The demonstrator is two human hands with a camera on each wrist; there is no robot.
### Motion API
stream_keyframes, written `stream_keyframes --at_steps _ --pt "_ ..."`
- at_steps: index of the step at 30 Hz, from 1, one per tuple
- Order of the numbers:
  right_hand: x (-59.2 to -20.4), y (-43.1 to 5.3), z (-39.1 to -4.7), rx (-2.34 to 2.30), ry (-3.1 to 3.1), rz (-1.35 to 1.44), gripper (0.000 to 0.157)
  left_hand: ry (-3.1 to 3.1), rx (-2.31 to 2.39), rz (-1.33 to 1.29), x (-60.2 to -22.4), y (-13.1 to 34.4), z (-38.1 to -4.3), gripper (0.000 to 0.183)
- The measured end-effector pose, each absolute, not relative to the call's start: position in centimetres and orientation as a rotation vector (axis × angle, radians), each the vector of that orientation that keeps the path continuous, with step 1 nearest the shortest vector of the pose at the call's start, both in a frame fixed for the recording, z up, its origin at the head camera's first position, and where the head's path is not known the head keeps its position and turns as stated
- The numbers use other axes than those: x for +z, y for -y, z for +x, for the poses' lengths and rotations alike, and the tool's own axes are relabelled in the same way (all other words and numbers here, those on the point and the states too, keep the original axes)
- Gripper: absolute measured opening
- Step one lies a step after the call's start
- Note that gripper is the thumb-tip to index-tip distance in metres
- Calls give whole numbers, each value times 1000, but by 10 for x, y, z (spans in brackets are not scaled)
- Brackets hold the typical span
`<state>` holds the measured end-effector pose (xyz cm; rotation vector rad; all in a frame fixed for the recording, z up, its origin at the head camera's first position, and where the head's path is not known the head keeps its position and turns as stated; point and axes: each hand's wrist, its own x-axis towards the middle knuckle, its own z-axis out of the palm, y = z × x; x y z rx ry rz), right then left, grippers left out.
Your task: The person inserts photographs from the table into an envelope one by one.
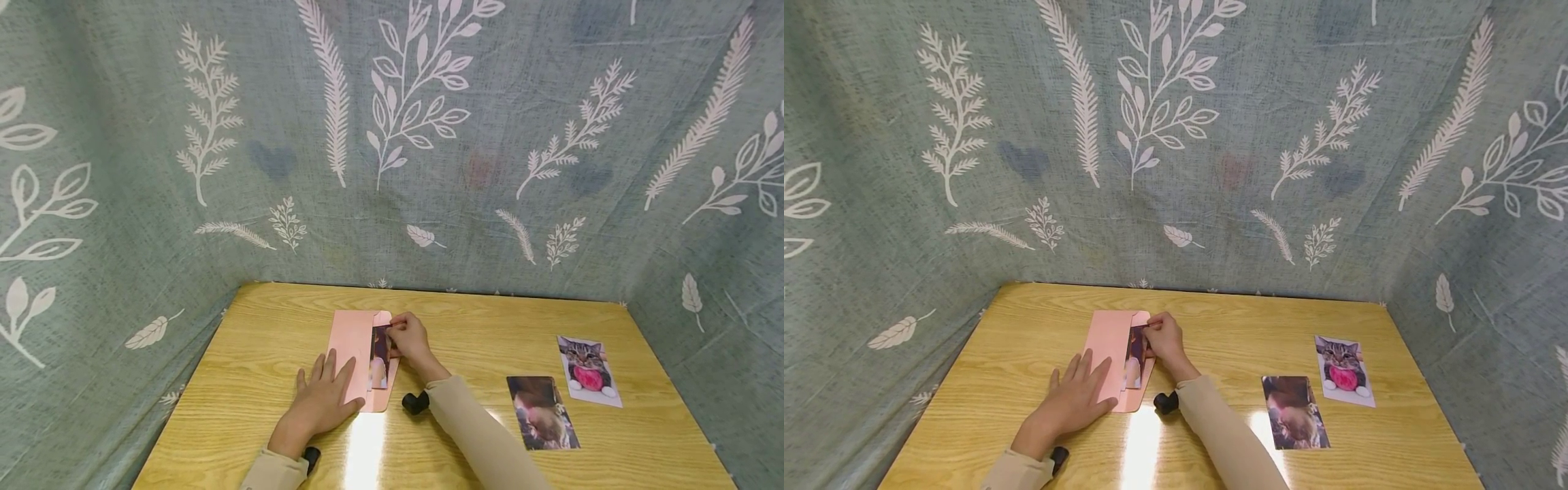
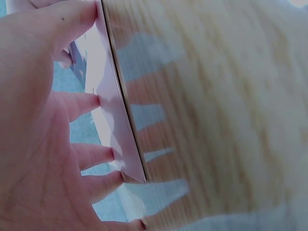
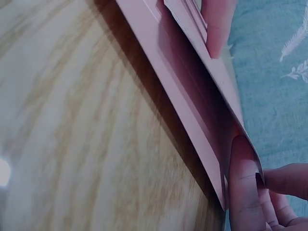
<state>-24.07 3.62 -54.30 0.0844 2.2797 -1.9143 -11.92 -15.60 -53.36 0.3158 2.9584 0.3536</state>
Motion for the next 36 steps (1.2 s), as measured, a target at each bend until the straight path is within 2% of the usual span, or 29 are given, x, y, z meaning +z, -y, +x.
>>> stream_keyframes --at_steps 21,29,36 --pt "-542 -26 -240 -1859 -2339 83 21 -2973 346 321 -531 156 -120 78" --pt "-538 -34 -240 -1842 -2329 47 16 -2969 340 335 -532 155 -121 78" --pt "-535 -45 -233 -1848 -2228 36 19 -2962 350 334 -530 156 -119 79"
